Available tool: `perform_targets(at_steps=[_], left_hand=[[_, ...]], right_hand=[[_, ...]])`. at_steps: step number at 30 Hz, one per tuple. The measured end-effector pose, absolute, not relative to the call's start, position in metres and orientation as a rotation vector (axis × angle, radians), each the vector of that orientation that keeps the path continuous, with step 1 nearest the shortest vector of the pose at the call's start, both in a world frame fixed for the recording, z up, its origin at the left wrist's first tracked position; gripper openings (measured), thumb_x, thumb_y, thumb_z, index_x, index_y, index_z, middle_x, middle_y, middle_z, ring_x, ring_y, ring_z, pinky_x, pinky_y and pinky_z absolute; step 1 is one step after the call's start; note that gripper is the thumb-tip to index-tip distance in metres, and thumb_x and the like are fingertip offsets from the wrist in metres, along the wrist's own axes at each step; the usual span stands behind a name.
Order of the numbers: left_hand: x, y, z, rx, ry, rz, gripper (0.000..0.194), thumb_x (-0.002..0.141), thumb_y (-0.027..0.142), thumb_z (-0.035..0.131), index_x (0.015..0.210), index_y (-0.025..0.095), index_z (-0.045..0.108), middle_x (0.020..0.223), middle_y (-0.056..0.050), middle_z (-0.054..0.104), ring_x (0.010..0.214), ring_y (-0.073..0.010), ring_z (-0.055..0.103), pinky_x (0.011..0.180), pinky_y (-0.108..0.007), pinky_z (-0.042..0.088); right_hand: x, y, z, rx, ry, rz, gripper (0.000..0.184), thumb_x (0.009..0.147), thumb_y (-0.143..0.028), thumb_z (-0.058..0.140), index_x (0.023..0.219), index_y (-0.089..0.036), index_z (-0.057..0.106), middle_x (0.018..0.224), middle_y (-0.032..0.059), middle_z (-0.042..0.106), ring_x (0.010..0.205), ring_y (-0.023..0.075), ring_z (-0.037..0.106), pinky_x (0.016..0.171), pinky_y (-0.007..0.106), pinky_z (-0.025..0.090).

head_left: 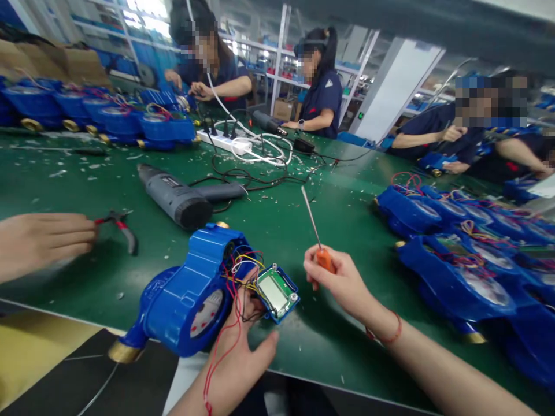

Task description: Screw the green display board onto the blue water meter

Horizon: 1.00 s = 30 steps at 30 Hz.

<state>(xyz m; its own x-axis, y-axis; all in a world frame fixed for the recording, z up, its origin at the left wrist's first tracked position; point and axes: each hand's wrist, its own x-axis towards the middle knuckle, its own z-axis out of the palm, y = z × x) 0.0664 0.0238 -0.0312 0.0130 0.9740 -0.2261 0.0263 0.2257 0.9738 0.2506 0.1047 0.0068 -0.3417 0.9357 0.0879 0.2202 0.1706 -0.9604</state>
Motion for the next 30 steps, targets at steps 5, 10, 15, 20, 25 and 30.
perform_targets(at_steps=[5, 10, 15, 20, 25, 30], left_hand=[[0.066, 0.023, -0.026, 1.053, 1.387, 0.909, 0.090, 0.066, 0.034, 0.064, 0.143, 0.020, 0.021, 0.137, -0.016, 0.057, 0.129, -0.0302, 0.055, 0.113, -0.047, 0.039], [0.064, 0.021, -0.026, 1.043, 1.333, 0.921, 0.093, 0.073, 0.030, 0.063, 0.149, 0.022, 0.010, 0.148, -0.015, 0.047, 0.131, -0.0263, 0.053, 0.114, -0.044, 0.037], [0.059, 0.017, -0.029, 1.075, 1.291, 0.939, 0.092, 0.078, 0.024, 0.062, 0.152, 0.026, 0.006, 0.154, -0.010, 0.043, 0.140, -0.0213, 0.043, 0.116, -0.036, 0.034], [0.058, 0.016, -0.025, 1.033, 1.262, 0.922, 0.099, 0.078, 0.023, 0.062, 0.154, 0.025, -0.001, 0.152, -0.011, 0.045, 0.141, -0.0240, 0.041, 0.111, -0.035, 0.043], [0.059, 0.017, -0.025, 0.959, 1.148, 0.970, 0.103, 0.079, 0.017, 0.064, 0.154, 0.025, -0.007, 0.143, -0.011, 0.056, 0.128, -0.0210, 0.056, 0.108, -0.033, 0.045], [0.059, 0.019, -0.029, 0.922, 1.147, 0.998, 0.102, 0.080, 0.016, 0.066, 0.154, 0.024, -0.002, 0.130, -0.009, 0.065, 0.115, -0.0181, 0.065, 0.099, -0.026, 0.051]], right_hand=[[0.256, 0.092, -0.030, -0.996, -1.782, 1.369, 0.041, 0.088, -0.043, 0.064, 0.123, -0.021, 0.064, 0.133, 0.0124, 0.056, 0.082, 0.0148, 0.066, 0.062, 0.026, 0.057], [0.255, 0.091, -0.031, -0.832, -1.916, 1.341, 0.061, 0.080, -0.048, 0.074, 0.134, -0.024, 0.059, 0.134, 0.0096, 0.060, 0.126, 0.0240, 0.053, 0.110, 0.040, 0.040], [0.257, 0.083, -0.037, -0.754, -2.050, 1.204, 0.076, 0.081, -0.047, 0.072, 0.147, -0.025, 0.042, 0.140, 0.0129, 0.052, 0.130, 0.0221, 0.050, 0.107, 0.036, 0.043], [0.255, 0.081, -0.033, -0.766, -2.078, 1.165, 0.078, 0.081, -0.043, 0.072, 0.150, -0.028, 0.037, 0.136, 0.0109, 0.052, 0.126, 0.0206, 0.052, 0.106, 0.035, 0.044], [0.256, 0.081, -0.031, -0.812, -2.111, 1.127, 0.077, 0.082, -0.044, 0.071, 0.150, -0.029, 0.037, 0.135, 0.0111, 0.052, 0.126, 0.0219, 0.052, 0.107, 0.038, 0.044], [0.257, 0.080, -0.031, -0.803, -2.113, 1.099, 0.077, 0.083, -0.041, 0.072, 0.150, -0.030, 0.037, 0.136, 0.0093, 0.052, 0.126, 0.0204, 0.051, 0.106, 0.034, 0.044]])
